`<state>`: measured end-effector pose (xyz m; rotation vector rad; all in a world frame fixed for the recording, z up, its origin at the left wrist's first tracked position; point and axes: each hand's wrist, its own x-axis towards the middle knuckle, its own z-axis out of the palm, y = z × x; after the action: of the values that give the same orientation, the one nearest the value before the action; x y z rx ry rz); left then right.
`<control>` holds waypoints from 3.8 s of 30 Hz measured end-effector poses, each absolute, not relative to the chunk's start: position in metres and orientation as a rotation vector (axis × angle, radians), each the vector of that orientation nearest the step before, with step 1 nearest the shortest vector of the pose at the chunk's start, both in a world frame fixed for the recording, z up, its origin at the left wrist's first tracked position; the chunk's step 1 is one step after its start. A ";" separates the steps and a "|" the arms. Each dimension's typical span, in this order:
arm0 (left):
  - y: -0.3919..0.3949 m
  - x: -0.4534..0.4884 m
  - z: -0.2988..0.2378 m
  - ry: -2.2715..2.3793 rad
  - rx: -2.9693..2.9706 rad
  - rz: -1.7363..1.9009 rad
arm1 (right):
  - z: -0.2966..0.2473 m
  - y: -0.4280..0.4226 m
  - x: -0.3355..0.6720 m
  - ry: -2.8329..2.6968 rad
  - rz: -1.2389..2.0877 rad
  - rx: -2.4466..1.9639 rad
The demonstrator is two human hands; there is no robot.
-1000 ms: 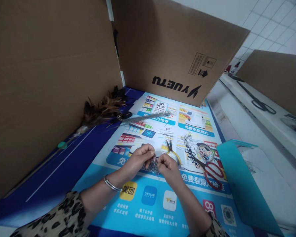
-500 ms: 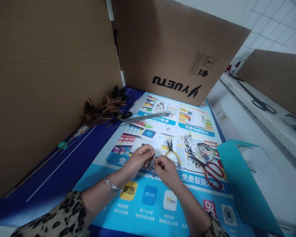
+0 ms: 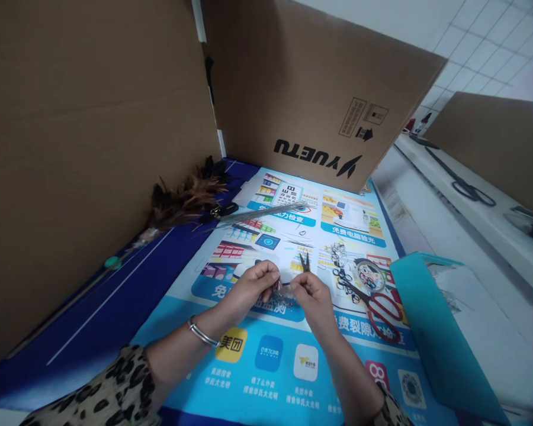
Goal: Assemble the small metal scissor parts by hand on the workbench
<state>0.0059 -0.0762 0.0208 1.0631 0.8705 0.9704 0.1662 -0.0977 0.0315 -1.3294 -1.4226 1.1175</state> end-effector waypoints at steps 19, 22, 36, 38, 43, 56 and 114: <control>-0.078 0.006 0.020 0.941 1.277 0.943 | 0.029 -0.099 0.161 -1.637 0.951 -1.289; -0.079 0.006 0.021 0.954 1.277 0.949 | 0.029 -0.099 0.161 -1.641 0.952 -1.303; -0.081 0.008 0.024 0.946 1.291 0.963 | 0.024 -0.101 0.159 -1.644 0.980 -1.322; -0.081 0.008 0.025 0.946 1.306 0.981 | 0.023 -0.101 0.159 -1.655 0.980 -1.322; -0.082 0.008 0.025 0.959 1.310 0.991 | 0.023 -0.101 0.158 -1.597 1.015 -1.338; -0.083 0.009 0.026 0.916 1.185 0.966 | 0.020 -0.100 0.157 -1.472 1.036 -1.331; -0.081 0.004 0.022 1.002 1.236 1.147 | 0.024 -0.104 0.161 -1.891 0.678 -1.269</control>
<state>0.0039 -0.0809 0.0222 1.2363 1.0021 1.1472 0.1609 -0.1038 0.0244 -1.2687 -1.8915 0.6784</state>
